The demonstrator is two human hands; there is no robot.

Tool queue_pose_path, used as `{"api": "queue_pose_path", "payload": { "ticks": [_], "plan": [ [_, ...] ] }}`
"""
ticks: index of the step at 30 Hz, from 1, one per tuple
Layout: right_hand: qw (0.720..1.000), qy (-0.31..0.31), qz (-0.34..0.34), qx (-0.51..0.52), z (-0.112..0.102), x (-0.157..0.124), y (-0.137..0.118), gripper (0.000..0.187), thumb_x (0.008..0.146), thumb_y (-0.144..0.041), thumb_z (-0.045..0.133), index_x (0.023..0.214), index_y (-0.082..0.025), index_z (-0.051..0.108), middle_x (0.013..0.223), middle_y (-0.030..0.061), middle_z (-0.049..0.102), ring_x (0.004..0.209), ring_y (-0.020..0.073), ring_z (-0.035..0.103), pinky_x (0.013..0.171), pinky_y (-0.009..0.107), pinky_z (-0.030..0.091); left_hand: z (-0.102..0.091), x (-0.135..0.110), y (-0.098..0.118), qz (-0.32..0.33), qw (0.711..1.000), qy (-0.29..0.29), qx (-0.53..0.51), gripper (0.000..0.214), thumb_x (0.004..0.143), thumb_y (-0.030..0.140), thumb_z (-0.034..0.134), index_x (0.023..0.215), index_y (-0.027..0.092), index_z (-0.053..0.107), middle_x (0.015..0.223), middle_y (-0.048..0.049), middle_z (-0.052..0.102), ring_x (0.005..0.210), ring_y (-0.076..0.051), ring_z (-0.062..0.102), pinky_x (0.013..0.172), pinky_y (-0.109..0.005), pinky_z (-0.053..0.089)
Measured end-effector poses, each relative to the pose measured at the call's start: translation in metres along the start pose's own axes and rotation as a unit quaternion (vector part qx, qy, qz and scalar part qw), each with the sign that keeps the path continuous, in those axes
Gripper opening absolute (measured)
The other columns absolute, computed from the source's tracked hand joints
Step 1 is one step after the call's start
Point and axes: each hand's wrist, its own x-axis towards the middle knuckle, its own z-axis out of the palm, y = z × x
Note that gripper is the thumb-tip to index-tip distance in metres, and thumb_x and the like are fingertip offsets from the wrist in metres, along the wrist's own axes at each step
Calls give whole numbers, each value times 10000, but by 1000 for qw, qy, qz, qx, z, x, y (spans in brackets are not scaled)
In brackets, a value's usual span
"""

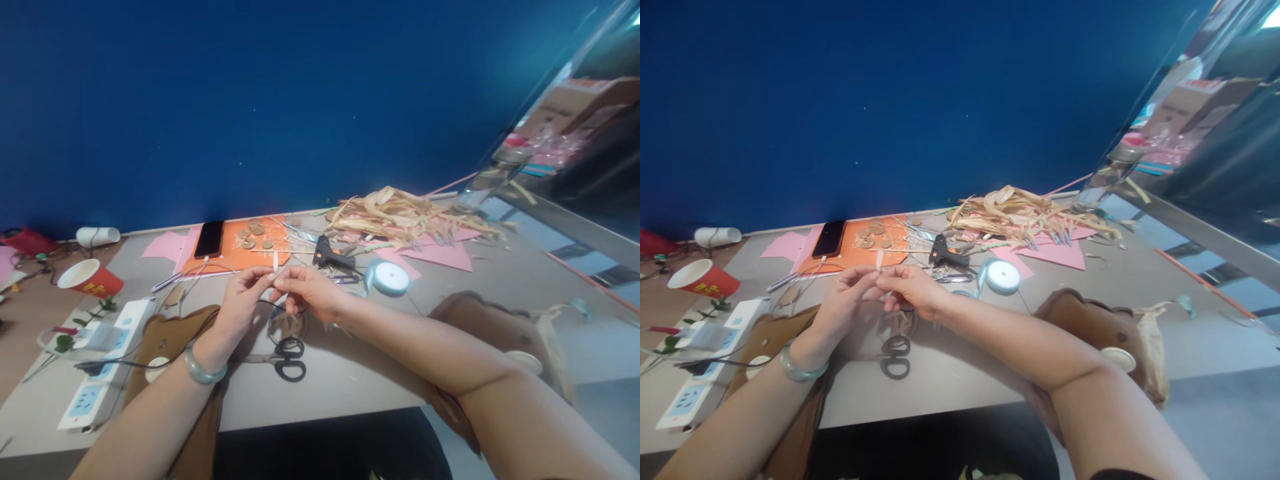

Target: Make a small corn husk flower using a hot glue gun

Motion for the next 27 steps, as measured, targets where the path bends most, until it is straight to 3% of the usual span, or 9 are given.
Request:
{"api": "queue_pose_path", "payload": {
  "ticks": [9,13,19,27],
  "plan": [
    [1000,11,-9,5,0,-1,-1,224,728,-313,719,748,-154,562,694,17,719,411,55,574,389,136,391,-2,-4,1,-14,1000,-22,2,182,675,273,740,832,180,733,847,-57,719,812,-193,654,788,-312,500],
    [1000,19,-13,-8,0,-1,0,226,735,-308,716,742,-153,552,704,12,720,413,53,581,396,134,392,-5,-3,-2,12,999,-32,15,157,739,300,693,838,194,751,929,-72,731,920,-219,655,842,-321,498],
    [999,14,-22,-19,0,-1,1,245,739,-314,720,740,-153,536,716,16,722,415,59,588,409,147,401,-4,-1,-5,27,998,-53,7,250,809,398,629,798,186,761,923,-92,736,875,-210,670,838,-317,506],
    [998,23,-48,-27,-1,0,1,245,756,-322,700,762,-156,520,699,2,709,421,56,583,399,137,372,-5,-1,-8,38,998,-58,0,265,829,392,615,863,174,761,883,-70,736,892,-203,661,860,-317,501]
  ]
}}
